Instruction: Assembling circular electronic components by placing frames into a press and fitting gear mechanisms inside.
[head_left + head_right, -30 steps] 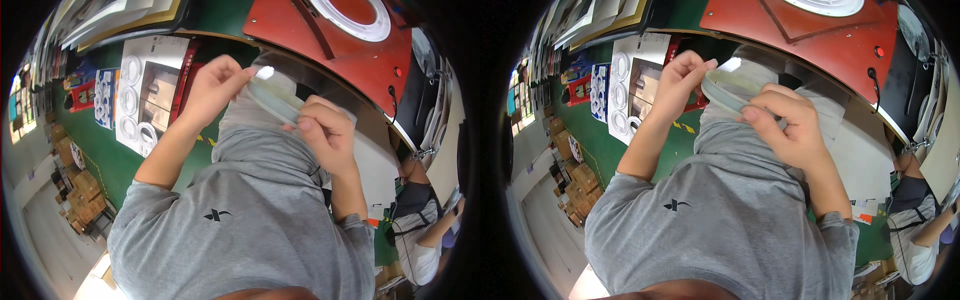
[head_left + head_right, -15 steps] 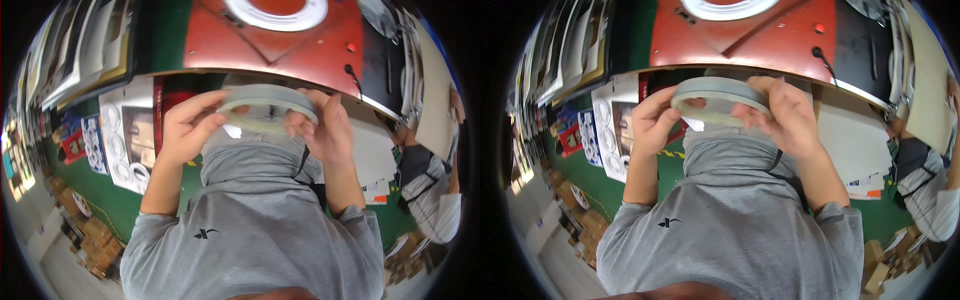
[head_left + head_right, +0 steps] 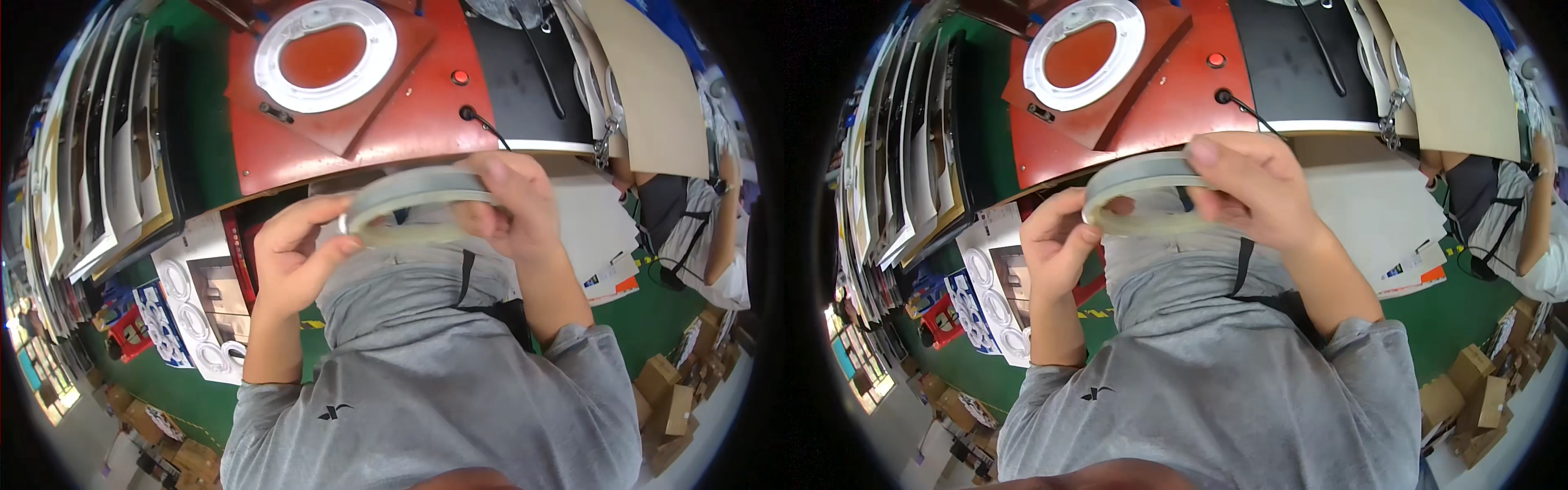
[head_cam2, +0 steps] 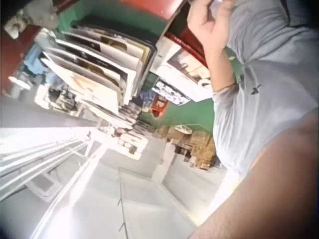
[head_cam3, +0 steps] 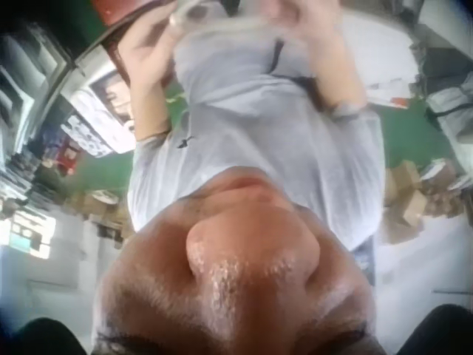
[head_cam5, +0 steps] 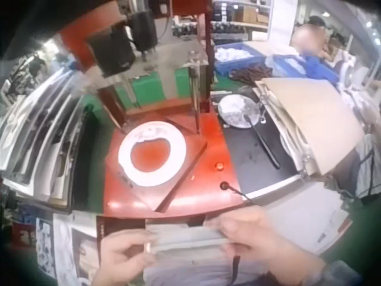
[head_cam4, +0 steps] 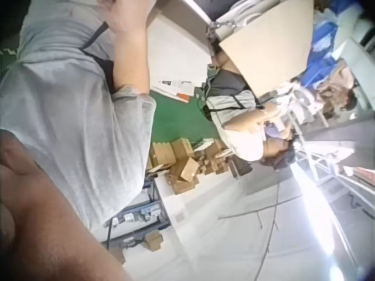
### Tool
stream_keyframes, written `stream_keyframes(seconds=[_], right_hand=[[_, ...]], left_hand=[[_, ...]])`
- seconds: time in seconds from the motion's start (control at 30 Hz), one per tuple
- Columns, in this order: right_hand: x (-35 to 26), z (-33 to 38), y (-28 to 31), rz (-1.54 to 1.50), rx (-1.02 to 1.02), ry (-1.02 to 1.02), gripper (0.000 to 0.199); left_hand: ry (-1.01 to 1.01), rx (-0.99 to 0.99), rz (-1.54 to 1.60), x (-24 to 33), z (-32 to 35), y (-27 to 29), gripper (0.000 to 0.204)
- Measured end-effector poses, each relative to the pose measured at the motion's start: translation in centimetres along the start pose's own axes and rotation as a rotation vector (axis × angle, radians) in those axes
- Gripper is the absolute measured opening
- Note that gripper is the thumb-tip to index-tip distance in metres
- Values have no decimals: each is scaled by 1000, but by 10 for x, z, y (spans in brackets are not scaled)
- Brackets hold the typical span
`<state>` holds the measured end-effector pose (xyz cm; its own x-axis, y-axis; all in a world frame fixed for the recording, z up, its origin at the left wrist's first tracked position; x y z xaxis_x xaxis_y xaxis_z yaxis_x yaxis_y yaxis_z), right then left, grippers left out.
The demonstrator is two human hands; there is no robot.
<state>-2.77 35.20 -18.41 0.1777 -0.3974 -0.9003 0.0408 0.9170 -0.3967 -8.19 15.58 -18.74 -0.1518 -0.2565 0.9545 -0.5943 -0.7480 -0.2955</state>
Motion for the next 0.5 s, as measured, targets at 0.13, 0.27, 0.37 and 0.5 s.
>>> stream_keyframes(seconds=[0.13,0.27,0.37,0.5], right_hand=[[-23,-2,11,66,9,209,38],[-35,-4,17,49,48,293,37],[-27,-10,20,29,41,244,36],[-57,-26,47,355,217,317,35]], left_hand=[[-44,-45,-77,7,-11,-9,40],[-107,5,-314,20,-20,-13,41],[-144,76,-474,20,-22,-11,38],[-101,167,-395,10,-16,4,35]])
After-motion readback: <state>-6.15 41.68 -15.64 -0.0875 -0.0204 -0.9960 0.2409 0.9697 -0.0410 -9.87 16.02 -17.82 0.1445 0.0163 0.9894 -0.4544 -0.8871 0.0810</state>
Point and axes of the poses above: each hand's wrist, its own z-axis away from the middle knuckle, its own y-axis out of the back of the hand, x = y × z, the point moved 10 cm from there along -z, towards the middle knuckle, and after that the axes turned 8 degrees about z, right-handed, at the moved point
